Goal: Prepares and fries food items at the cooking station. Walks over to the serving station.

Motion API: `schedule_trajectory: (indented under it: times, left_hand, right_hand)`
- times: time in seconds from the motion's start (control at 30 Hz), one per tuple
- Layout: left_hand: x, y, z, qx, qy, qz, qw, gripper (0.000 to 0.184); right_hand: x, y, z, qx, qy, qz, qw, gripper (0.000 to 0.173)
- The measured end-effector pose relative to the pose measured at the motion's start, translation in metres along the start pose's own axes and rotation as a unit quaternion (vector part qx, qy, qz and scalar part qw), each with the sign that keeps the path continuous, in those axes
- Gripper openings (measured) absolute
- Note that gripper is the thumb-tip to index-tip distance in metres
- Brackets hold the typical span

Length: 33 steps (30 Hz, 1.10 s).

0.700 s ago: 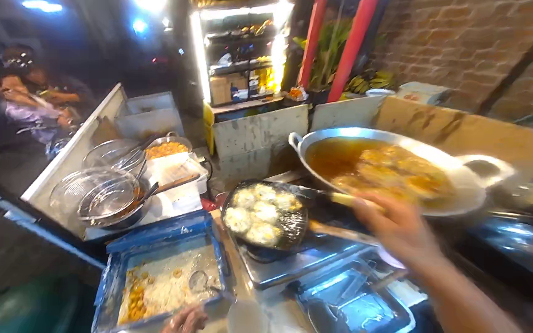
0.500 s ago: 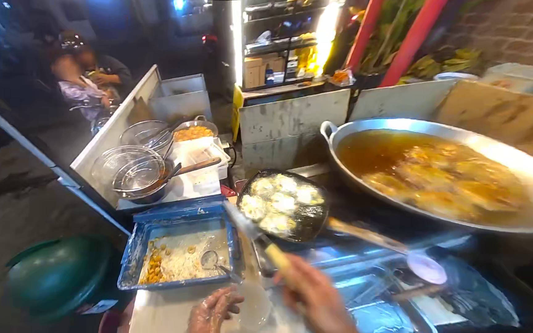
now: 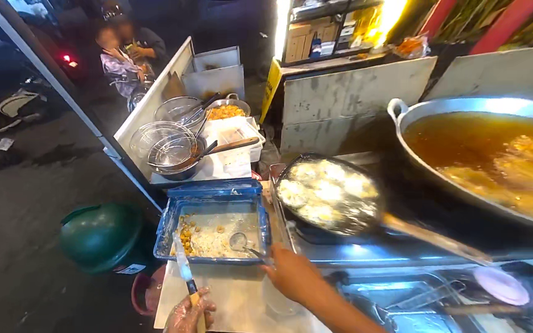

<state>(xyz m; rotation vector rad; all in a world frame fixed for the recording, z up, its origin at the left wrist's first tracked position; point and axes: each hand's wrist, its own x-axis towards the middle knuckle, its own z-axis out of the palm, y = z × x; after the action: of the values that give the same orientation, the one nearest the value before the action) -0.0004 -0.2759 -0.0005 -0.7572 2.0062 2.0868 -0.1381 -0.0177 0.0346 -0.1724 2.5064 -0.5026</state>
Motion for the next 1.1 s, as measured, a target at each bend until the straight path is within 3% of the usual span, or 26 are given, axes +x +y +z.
schedule_trajectory:
  times: [0.2,0.27,0.33,0.43,0.53,0.77,0.87,0.97,1.1]
  left_hand:
    - [0.069,0.020,-0.069,0.151,0.002,0.024,0.988,0.031]
    - [0.096,0.023,-0.084,0.233,-0.007,0.024,0.972,0.035]
    - [0.120,0.028,-0.096,0.267,-0.021,0.033,0.963,0.043]
    - [0.151,0.021,-0.110,0.263,-0.050,0.063,0.961,0.041]
    - [0.173,0.018,-0.119,0.242,-0.085,0.061,0.965,0.038]
    - [0.202,0.014,-0.137,0.119,-0.172,-0.001,0.978,0.027]
    - [0.204,0.018,-0.139,0.098,-0.185,-0.025,0.977,0.025]
    - [0.208,0.029,-0.142,0.138,-0.221,-0.064,0.963,0.027]
    - [0.209,0.034,-0.149,0.111,-0.250,-0.095,0.957,0.027]
  right_hand:
    - [0.063,-0.065,-0.004,-0.038,-0.072,0.089,0.993,0.049]
    - [0.087,-0.083,0.000,-0.080,-0.115,0.101,0.985,0.052]
    - [0.107,-0.087,0.001,-0.098,-0.140,0.110,0.979,0.042]
    - [0.124,-0.071,-0.001,-0.070,-0.123,0.119,0.983,0.033]
    - [0.118,-0.065,-0.009,-0.081,-0.122,0.072,0.987,0.033]
    - [0.064,-0.115,-0.041,-0.230,-0.115,0.092,0.962,0.032]
    - [0.084,-0.118,-0.023,-0.253,-0.079,0.086,0.960,0.025]
    - [0.106,-0.121,0.003,-0.263,-0.121,0.081,0.954,0.032]
    - [0.094,-0.120,0.016,-0.257,-0.172,0.039,0.950,0.031]
